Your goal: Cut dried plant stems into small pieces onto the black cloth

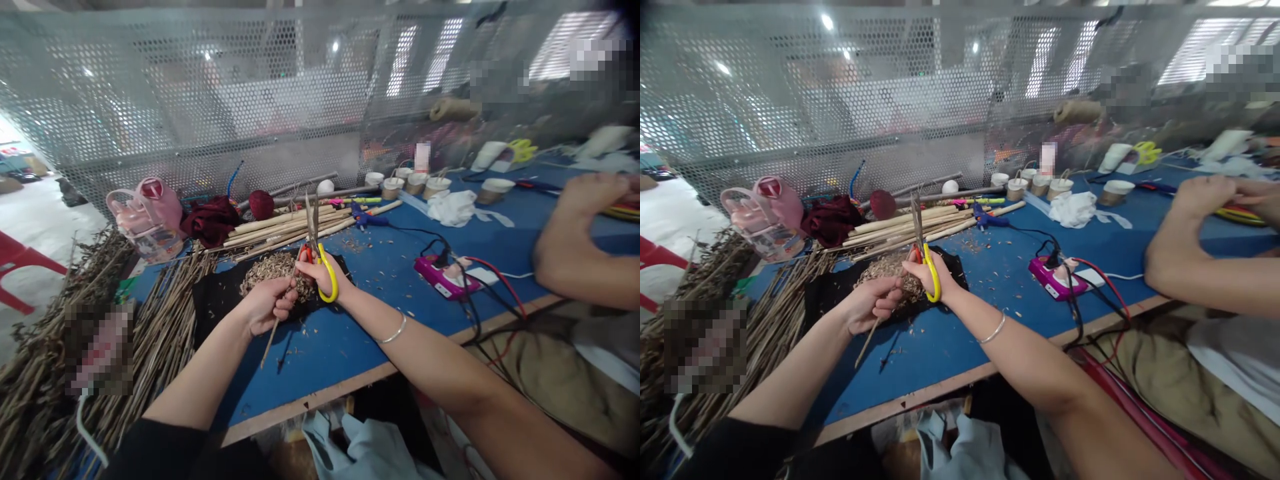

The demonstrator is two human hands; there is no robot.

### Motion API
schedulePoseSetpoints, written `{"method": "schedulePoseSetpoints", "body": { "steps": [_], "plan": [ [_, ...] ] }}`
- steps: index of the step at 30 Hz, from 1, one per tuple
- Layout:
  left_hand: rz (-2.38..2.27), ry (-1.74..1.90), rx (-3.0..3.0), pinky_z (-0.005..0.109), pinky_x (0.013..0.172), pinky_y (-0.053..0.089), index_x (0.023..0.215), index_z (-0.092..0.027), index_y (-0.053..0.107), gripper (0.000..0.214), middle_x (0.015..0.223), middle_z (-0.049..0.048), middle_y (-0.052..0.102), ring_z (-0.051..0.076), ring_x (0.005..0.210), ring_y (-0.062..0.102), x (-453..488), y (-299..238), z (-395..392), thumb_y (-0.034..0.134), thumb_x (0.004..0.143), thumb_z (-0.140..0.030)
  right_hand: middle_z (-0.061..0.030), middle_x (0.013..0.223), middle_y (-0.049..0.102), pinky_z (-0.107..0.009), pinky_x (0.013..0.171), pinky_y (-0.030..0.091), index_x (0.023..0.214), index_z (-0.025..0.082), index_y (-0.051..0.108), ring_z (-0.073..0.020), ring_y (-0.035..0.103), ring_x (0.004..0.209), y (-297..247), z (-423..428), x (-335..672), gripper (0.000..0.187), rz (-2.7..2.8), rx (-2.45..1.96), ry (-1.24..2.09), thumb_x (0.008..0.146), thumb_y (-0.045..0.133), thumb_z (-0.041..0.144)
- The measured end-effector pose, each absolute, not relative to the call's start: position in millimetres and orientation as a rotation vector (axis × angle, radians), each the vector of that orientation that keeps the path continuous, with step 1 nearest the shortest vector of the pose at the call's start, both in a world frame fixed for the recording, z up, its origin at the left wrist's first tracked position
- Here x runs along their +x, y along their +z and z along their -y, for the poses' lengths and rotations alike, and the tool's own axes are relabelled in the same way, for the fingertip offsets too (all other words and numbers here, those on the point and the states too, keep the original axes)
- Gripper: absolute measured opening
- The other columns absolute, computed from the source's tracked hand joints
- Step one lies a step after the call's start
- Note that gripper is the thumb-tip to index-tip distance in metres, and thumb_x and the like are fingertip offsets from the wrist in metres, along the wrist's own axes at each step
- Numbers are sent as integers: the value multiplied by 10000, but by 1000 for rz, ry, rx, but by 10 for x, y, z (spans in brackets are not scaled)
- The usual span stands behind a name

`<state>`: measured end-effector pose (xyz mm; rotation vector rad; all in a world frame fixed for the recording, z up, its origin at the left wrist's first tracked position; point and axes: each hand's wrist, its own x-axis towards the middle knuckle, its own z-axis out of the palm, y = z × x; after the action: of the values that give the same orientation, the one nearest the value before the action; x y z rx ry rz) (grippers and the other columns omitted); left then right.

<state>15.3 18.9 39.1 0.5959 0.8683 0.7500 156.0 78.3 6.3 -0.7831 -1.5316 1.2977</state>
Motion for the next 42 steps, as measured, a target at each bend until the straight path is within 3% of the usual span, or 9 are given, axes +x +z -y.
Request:
{"method": "schedulePoseSetpoints", "body": {
  "steps": [4, 8, 10, 14, 22, 28, 33, 37, 42],
  "plan": [
    [-846, 693, 543, 84, 277, 103, 731, -169, 423, 161, 495, -92, 231, 7, 314, 189, 191, 416, -211, 401, 854, -270, 77, 478, 384, -215, 398, 260, 623, 205, 420, -69, 328, 394, 37, -813, 1547, 200, 1415, -820, 1359, 695, 571, 314],
    [-888, 748, 726, 93, 296, 99, 686, -176, 392, 246, 499, -100, 217, 9, 341, 177, 285, 424, -127, 538, 781, -350, 91, 469, 357, -218, 416, 273, 626, 211, 406, -67, 323, 397, 26, -835, 1544, 193, 1373, -849, 1301, 648, 591, 261],
    [-947, 802, 870, 99, 302, 153, 720, -177, 426, 213, 485, -101, 252, 15, 342, 206, 349, 405, -70, 557, 766, -338, 87, 507, 379, -218, 440, 288, 634, 208, 414, -66, 341, 422, 24, -837, 1542, 171, 1378, -874, 1229, 623, 584, 219],
    [-1140, 849, 1086, 174, 325, 298, 825, -177, 487, 265, 453, -76, 382, 65, 324, 334, 419, 331, -16, 398, 826, -427, 77, 561, 404, -221, 472, 311, 659, 203, 436, -70, 370, 461, 30, -817, 1543, 113, 1445, -871, 1176, 632, 546, 198],
    [-1621, 712, 2025, 242, 513, 303, 602, -194, 472, 409, 526, 4, 484, 135, 498, 463, 316, 359, -11, 293, 855, -461, 78, 539, 411, -218, 480, 327, 657, 201, 431, -76, 383, 471, 56, -763, 1546, 110, 1516, -838, 1259, 626, 536, 189],
    [-1725, 553, 2145, 254, 551, 317, 620, -207, 515, 407, 576, 41, 544, 166, 537, 501, 211, 465, -55, 285, 860, -441, 74, 554, 403, -218, 466, 325, 690, 207, 425, -83, 381, 478, 98, -737, 1555, 117, 1486, -867, 1200, 626, 524, 210],
    [-2071, 417, 2084, 288, 683, 392, 838, -203, 598, 320, 810, 96, 643, 221, 775, 592, -195, 408, -193, 330, 852, -377, 82, 533, 377, -209, 424, 298, 674, 209, 414, -68, 354, 436, 71, -856, 1606, 130, 1375, -873, 1231, 593, 514, 188],
    [-2315, 295, 2012, 321, 788, 413, 1205, -138, 459, 423, 1060, 158, 600, 248, 932, 582, -551, 208, -252, 396, 801, -246, 107, 446, 343, -201, 357, 230, 658, 221, 371, -55, 290, 347, 58, -947, 1644, 187, 1133, -894, 1368, 538, 508, 181],
    [-2165, 269, 2107, 312, 860, 402, 1135, -85, 531, 403, 1045, 165, 595, 235, 973, 560, -663, 56, -251, 389, 766, -160, 115, 408, 350, -190, 326, 208, 639, 220, 357, -48, 279, 316, 45, -992, 1666, 205, 1057, -959, 1407, 516, 519, 200]
  ]
}}
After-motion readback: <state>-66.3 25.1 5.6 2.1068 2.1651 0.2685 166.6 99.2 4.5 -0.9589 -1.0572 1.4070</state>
